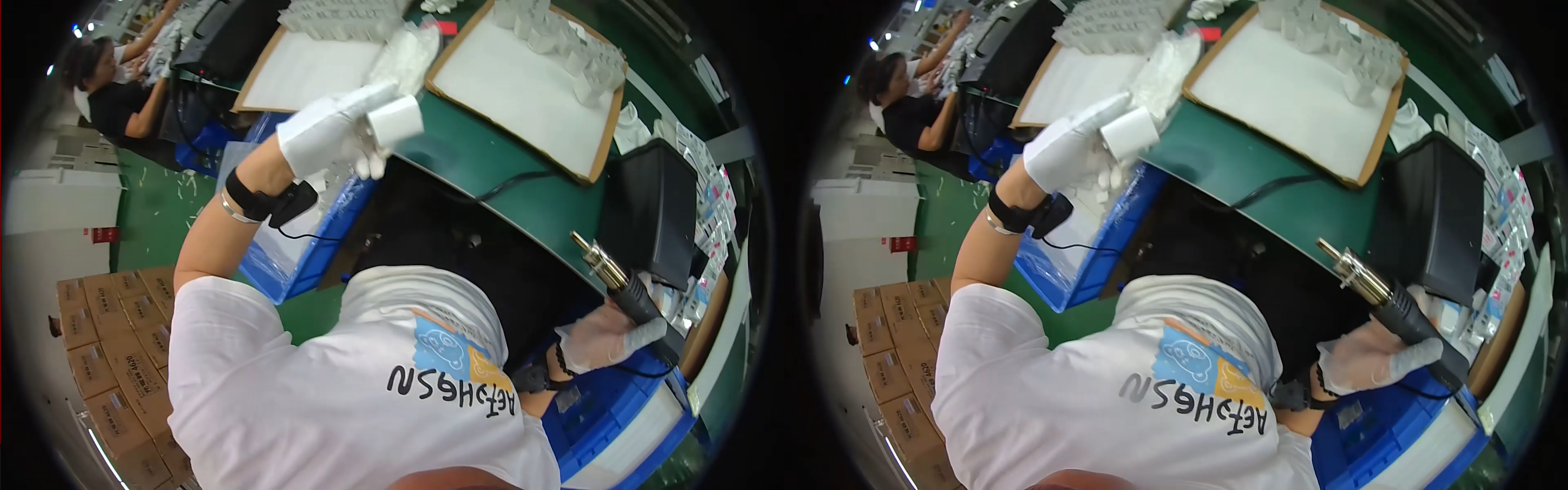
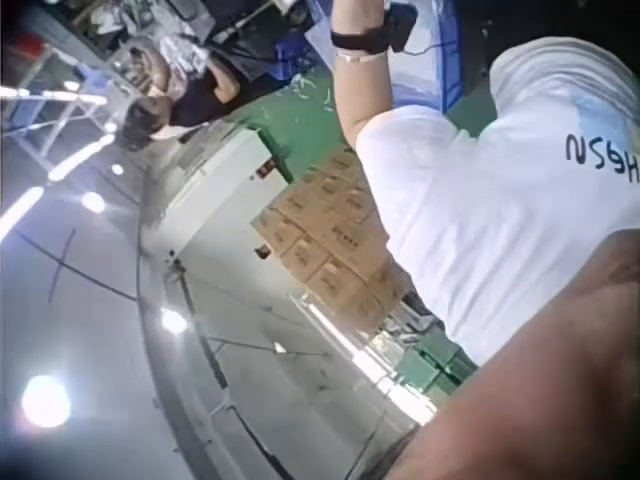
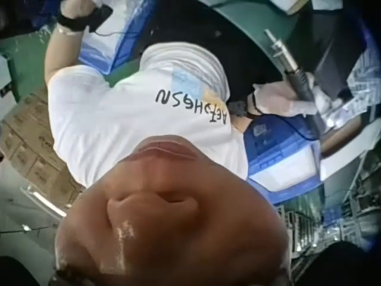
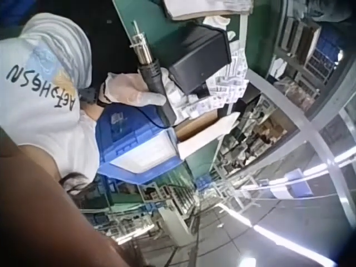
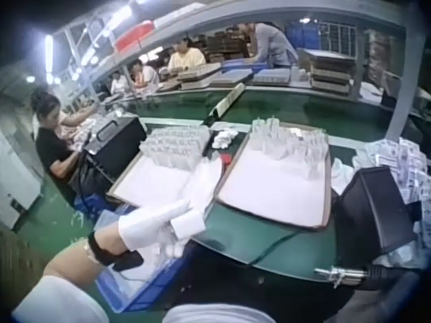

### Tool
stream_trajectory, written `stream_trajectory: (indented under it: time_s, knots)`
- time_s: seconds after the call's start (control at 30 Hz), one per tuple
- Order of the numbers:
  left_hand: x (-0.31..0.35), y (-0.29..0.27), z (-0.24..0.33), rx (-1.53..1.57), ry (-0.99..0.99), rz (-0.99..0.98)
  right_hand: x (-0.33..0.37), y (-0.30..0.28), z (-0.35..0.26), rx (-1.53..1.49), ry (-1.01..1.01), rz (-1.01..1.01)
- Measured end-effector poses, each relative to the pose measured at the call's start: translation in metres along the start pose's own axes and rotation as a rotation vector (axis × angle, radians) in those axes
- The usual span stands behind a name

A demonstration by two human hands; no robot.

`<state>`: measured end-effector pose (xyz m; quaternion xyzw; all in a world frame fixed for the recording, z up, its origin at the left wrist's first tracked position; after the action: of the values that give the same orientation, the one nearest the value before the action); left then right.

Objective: The person picks up a power adapter from a tray, applies heat to the USB port area with a heat gun, and then sets it back down.

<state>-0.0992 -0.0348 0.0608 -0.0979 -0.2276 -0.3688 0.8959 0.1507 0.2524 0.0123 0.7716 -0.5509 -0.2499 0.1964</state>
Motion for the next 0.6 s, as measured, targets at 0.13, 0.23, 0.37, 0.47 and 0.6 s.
stream_trajectory:
  time_s: [0.13,0.23,0.37,0.47,0.6]
  knots:
    - [0.011,-0.073,0.030,-0.409,0.222,0.443,-0.002,-0.006,-0.003,0.045,-0.014,0.018]
    - [-0.003,-0.137,0.041,-0.795,0.104,0.659,-0.001,-0.005,0.000,0.061,0.029,-0.011]
    - [-0.033,-0.206,0.041,-1.496,0.108,0.872,0.000,-0.005,-0.001,0.114,0.008,-0.058]
    - [-0.061,-0.247,0.030,-1.662,0.209,0.926,0.005,0.003,-0.004,0.141,0.019,0.016]
    - [-0.097,-0.264,0.022,-1.561,0.338,0.867,0.004,0.002,-0.007,0.128,-0.003,0.023]
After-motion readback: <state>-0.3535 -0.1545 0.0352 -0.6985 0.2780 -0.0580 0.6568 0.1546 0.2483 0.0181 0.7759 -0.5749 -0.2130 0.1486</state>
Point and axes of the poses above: each hand's wrist, its own x-axis away from the middle knuckle, its own y-axis out of the palm, z = x × y, the point moved 3 cm from there along -x, towards the middle knuckle, and after that the axes turned 7 degrees about -x, right-handed, at the moved point
